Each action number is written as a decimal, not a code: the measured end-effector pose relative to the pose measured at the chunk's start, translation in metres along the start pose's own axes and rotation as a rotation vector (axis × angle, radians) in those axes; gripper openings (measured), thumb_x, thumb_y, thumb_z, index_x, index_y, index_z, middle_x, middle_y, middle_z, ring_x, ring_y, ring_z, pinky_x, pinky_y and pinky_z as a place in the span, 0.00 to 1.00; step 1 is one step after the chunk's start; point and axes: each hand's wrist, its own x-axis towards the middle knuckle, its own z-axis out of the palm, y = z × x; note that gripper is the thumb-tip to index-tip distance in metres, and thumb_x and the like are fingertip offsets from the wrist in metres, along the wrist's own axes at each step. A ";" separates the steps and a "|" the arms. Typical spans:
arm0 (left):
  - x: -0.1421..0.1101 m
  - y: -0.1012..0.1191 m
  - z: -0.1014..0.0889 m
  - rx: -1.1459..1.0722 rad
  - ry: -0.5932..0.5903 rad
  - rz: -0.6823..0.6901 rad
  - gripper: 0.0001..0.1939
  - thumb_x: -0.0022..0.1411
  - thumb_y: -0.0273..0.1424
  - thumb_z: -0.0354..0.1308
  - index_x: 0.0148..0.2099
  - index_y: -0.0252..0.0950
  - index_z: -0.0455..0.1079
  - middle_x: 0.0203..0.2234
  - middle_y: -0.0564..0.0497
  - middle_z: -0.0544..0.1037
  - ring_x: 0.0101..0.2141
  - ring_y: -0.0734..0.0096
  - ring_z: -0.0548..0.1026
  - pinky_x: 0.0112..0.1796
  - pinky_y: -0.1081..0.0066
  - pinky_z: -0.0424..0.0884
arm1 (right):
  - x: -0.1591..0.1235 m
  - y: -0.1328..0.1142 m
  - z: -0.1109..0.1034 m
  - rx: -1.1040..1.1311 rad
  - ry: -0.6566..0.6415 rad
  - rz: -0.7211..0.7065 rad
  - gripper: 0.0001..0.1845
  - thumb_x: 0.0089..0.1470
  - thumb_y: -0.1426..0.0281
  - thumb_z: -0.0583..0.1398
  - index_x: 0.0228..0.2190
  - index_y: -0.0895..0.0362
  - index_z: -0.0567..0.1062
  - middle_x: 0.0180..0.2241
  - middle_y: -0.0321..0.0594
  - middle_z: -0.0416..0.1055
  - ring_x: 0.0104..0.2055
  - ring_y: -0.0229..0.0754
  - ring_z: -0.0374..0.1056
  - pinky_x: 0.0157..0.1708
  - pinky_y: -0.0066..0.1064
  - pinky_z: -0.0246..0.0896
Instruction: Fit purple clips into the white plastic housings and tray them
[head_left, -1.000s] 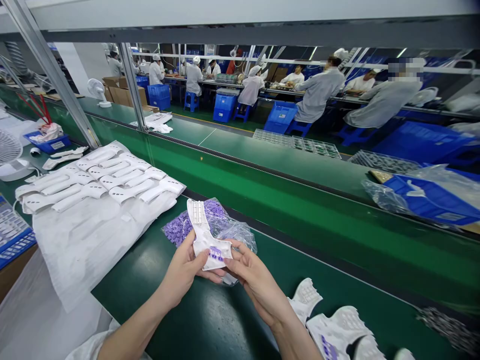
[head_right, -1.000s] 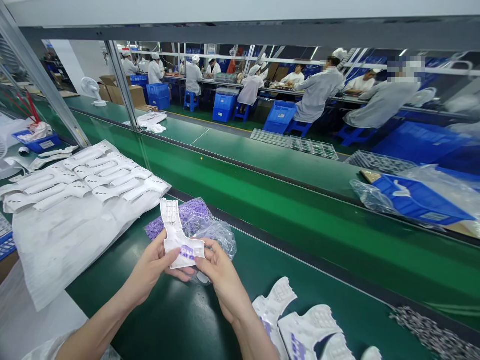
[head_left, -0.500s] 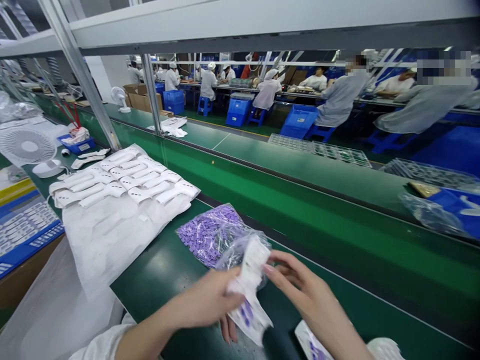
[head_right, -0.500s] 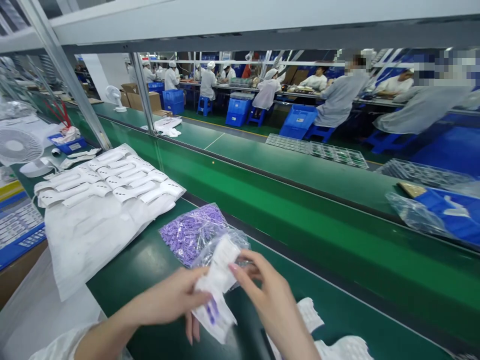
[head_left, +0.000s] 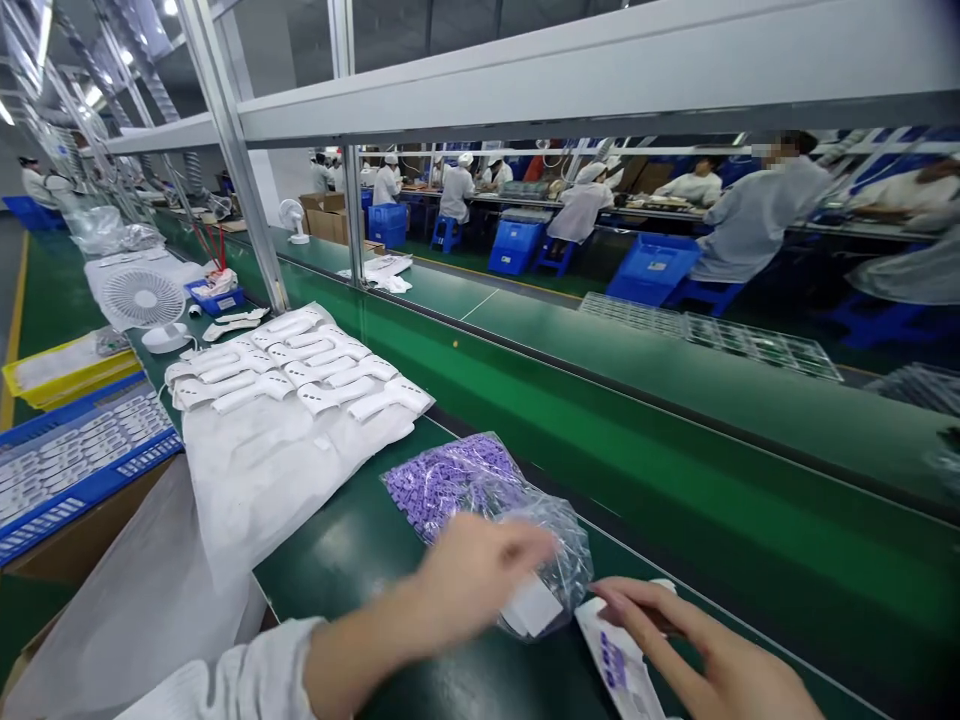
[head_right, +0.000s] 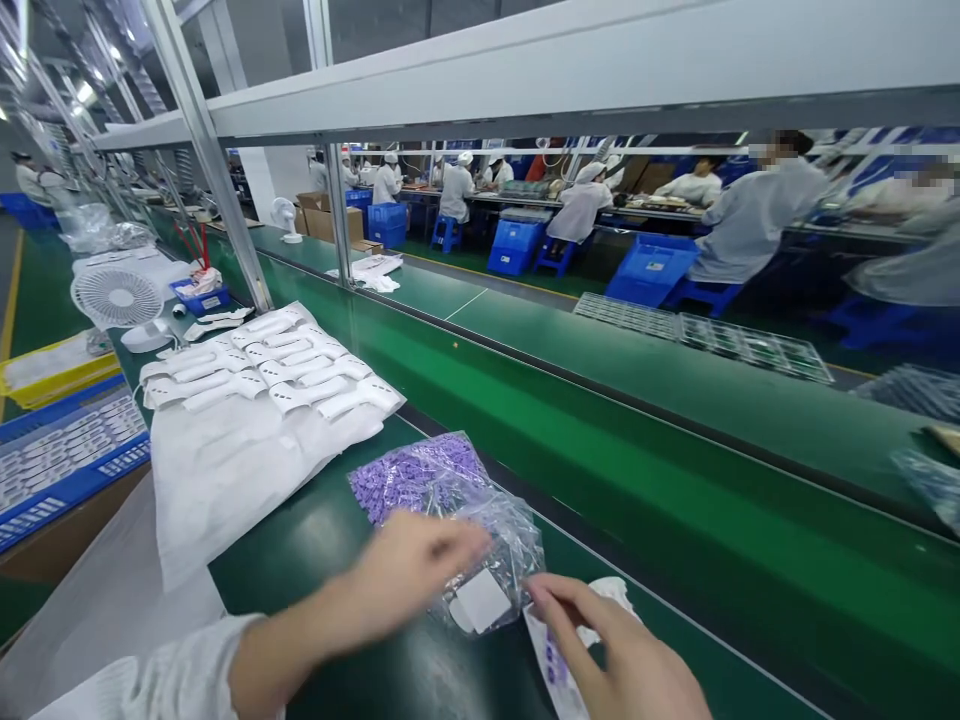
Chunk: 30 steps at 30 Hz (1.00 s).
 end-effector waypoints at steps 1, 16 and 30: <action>0.008 -0.013 -0.018 0.060 0.140 -0.067 0.15 0.66 0.34 0.45 0.46 0.46 0.72 0.33 0.57 0.79 0.30 0.74 0.75 0.37 0.75 0.71 | 0.003 -0.003 0.004 -0.039 -0.125 -0.006 0.19 0.52 0.53 0.53 0.34 0.47 0.78 0.37 0.39 0.77 0.36 0.49 0.73 0.32 0.34 0.71; 0.062 -0.131 -0.105 0.026 0.450 -0.193 0.34 0.46 0.21 0.58 0.58 0.40 0.63 0.33 0.47 0.67 0.38 0.56 0.68 0.46 0.59 0.60 | 0.034 -0.015 0.123 0.069 0.054 -0.376 0.13 0.54 0.77 0.51 0.35 0.59 0.75 0.40 0.49 0.72 0.45 0.53 0.67 0.44 0.43 0.63; 0.003 -0.081 -0.079 -1.279 0.386 -0.157 0.12 0.57 0.20 0.44 0.40 0.31 0.66 0.26 0.52 0.59 0.27 0.81 0.64 0.31 0.80 0.65 | 0.059 -0.069 0.111 0.071 -0.110 -0.601 0.31 0.52 0.63 0.61 0.57 0.42 0.61 0.61 0.33 0.53 0.64 0.56 0.41 0.62 0.54 0.32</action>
